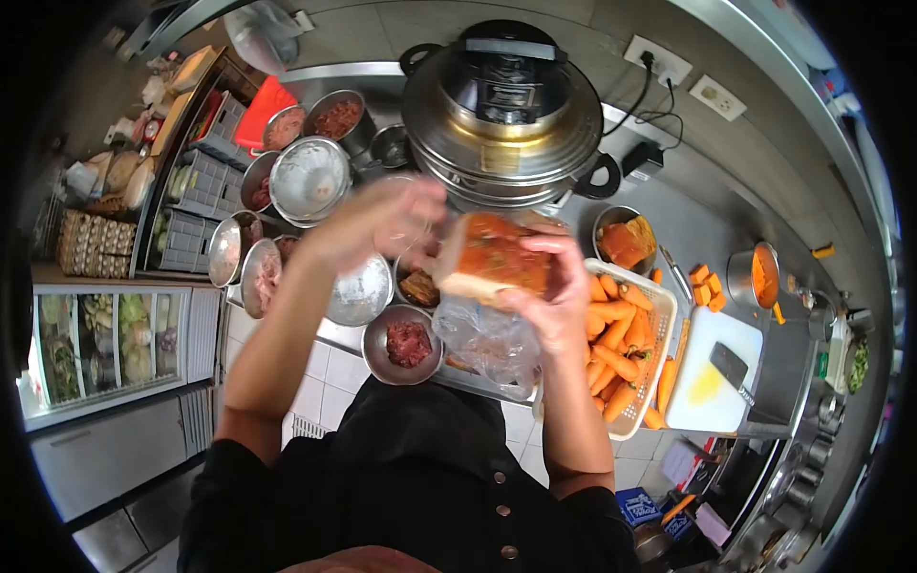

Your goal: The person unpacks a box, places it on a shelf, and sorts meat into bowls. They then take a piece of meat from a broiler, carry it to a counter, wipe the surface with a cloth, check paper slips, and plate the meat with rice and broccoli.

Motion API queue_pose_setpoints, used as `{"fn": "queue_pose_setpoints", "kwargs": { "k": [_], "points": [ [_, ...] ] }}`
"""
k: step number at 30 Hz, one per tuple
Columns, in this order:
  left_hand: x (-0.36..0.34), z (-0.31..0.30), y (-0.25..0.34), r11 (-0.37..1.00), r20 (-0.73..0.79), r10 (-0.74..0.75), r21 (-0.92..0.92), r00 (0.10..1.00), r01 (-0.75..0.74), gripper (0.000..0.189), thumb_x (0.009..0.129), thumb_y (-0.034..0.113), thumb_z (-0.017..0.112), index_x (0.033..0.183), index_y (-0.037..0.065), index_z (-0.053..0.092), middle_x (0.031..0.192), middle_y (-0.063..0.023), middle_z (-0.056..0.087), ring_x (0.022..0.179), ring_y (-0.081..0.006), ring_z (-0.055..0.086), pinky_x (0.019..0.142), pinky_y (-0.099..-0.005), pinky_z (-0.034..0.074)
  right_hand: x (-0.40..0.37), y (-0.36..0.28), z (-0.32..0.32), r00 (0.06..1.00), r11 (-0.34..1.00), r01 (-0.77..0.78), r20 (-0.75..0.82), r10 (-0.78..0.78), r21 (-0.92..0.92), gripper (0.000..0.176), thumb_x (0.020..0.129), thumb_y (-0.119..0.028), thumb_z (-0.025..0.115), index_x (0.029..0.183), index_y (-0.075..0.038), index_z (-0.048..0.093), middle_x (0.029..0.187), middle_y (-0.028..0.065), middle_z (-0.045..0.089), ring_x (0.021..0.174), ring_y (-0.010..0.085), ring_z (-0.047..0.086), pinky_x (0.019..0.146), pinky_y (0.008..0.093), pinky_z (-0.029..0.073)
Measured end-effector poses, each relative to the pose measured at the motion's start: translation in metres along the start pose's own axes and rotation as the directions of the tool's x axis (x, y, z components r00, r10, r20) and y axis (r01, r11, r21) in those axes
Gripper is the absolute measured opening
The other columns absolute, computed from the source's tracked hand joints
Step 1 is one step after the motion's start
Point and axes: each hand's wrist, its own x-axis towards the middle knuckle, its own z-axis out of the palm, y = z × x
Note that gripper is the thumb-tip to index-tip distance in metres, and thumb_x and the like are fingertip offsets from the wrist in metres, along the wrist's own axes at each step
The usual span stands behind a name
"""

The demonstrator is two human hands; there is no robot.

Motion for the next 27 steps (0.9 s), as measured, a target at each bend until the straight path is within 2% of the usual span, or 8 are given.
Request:
{"fn": "queue_pose_setpoints", "kwargs": {
  "k": [4,8,10,14,16,17,20,27],
  "points": [
    [-0.076,-0.018,-0.072,0.826,0.124,0.009,-0.56,0.992,0.062,0.064,0.105,0.048,0.051,0.144,-0.001,0.044,0.123,-0.0221,0.065,0.097,-0.0327,0.073,0.077,-0.0404,0.065,0.008,0.016,0.074,0.93,1.0,-0.018,0.366,0.021,-0.01,0.054,0.068,-0.007,0.091,0.116,-0.006,0.065,0.129,0.0101,0.055,0.122,0.0233,0.056,0.107,0.0383,0.043],
    [-0.116,-0.058,-0.114,0.839,-0.214,0.07,-0.515,0.974,-0.174,0.054,0.102,0.03,0.056,0.145,-0.001,0.044,0.12,-0.0211,0.068,0.093,-0.0323,0.074,0.075,-0.0381,0.064,0.032,0.036,0.136,0.765,0.981,0.035,0.636,0.097,-0.192,0.053,0.073,-0.009,0.088,0.12,-0.007,0.065,0.132,0.0134,0.055,0.122,0.0216,0.056,0.105,0.0364,0.045],
    [-0.135,-0.077,-0.123,0.813,-0.308,0.071,-0.534,0.949,-0.234,0.05,0.098,0.024,0.058,0.141,0.0,0.046,0.118,-0.0199,0.069,0.091,-0.0322,0.074,0.073,-0.0378,0.063,0.056,0.058,0.163,0.733,0.967,-0.211,0.631,0.253,-0.143,0.051,0.076,-0.016,0.085,0.122,-0.006,0.065,0.126,0.0135,0.061,0.117,0.0223,0.06,0.101,0.0348,0.047],
    [-0.169,-0.116,-0.133,0.797,-0.539,0.079,-0.471,0.839,-0.377,0.045,0.096,0.024,0.061,0.134,0.002,0.05,0.118,-0.0177,0.07,0.091,-0.0311,0.074,0.069,-0.0383,0.061,0.136,0.17,0.206,0.912,0.615,0.049,0.286,0.294,-0.787,0.046,0.085,-0.022,0.075,0.126,-0.005,0.064,0.115,0.0193,0.071,0.107,0.035,0.069,0.095,0.0428,0.054],
    [-0.18,-0.13,-0.123,0.814,-0.605,0.13,-0.388,0.786,-0.433,0.044,0.097,0.024,0.061,0.135,0.003,0.05,0.12,-0.0163,0.069,0.092,-0.0306,0.074,0.069,-0.0382,0.061,0.162,0.222,0.22,0.923,0.356,0.192,0.291,0.25,-0.915,0.052,0.082,-0.021,0.075,0.13,-0.005,0.063,0.114,0.0193,0.07,0.109,0.0356,0.067,0.097,0.0446,0.053],
    [-0.183,-0.135,-0.117,0.804,-0.629,0.138,-0.379,0.765,-0.457,0.043,0.099,0.023,0.06,0.135,0.004,0.048,0.122,-0.0149,0.068,0.094,-0.0297,0.074,0.069,-0.0384,0.061,0.168,0.234,0.227,0.92,0.358,0.2,0.3,0.251,-0.912,0.052,0.082,-0.021,0.075,0.13,-0.005,0.063,0.114,0.0193,0.07,0.109,0.0356,0.067,0.097,0.0446,0.053],
    [-0.187,-0.158,-0.106,0.795,-0.644,0.156,-0.368,0.749,-0.482,0.041,0.1,0.023,0.058,0.135,0.004,0.048,0.124,-0.0143,0.067,0.095,-0.0293,0.073,0.071,-0.039,0.061,0.186,0.254,0.244,0.857,0.087,0.246,0.258,0.446,-0.965,0.035,0.087,-0.016,0.067,0.121,-0.008,0.068,0.12,0.0238,0.069,0.113,0.0387,0.066,0.097,0.0493,0.054],
    [-0.148,-0.217,-0.089,0.76,-0.628,0.145,-0.424,0.764,-0.493,0.039,0.101,0.026,0.059,0.132,0.004,0.05,0.121,-0.0154,0.067,0.091,-0.0294,0.073,0.073,-0.0372,0.06,0.203,0.248,0.245,0.986,0.355,0.165,0.145,-0.083,-0.92,0.018,0.09,-0.021,0.067,0.09,-0.004,0.073,0.086,0.0236,0.072,0.085,0.0416,0.071,0.077,0.0506,0.057]
  ]
}}
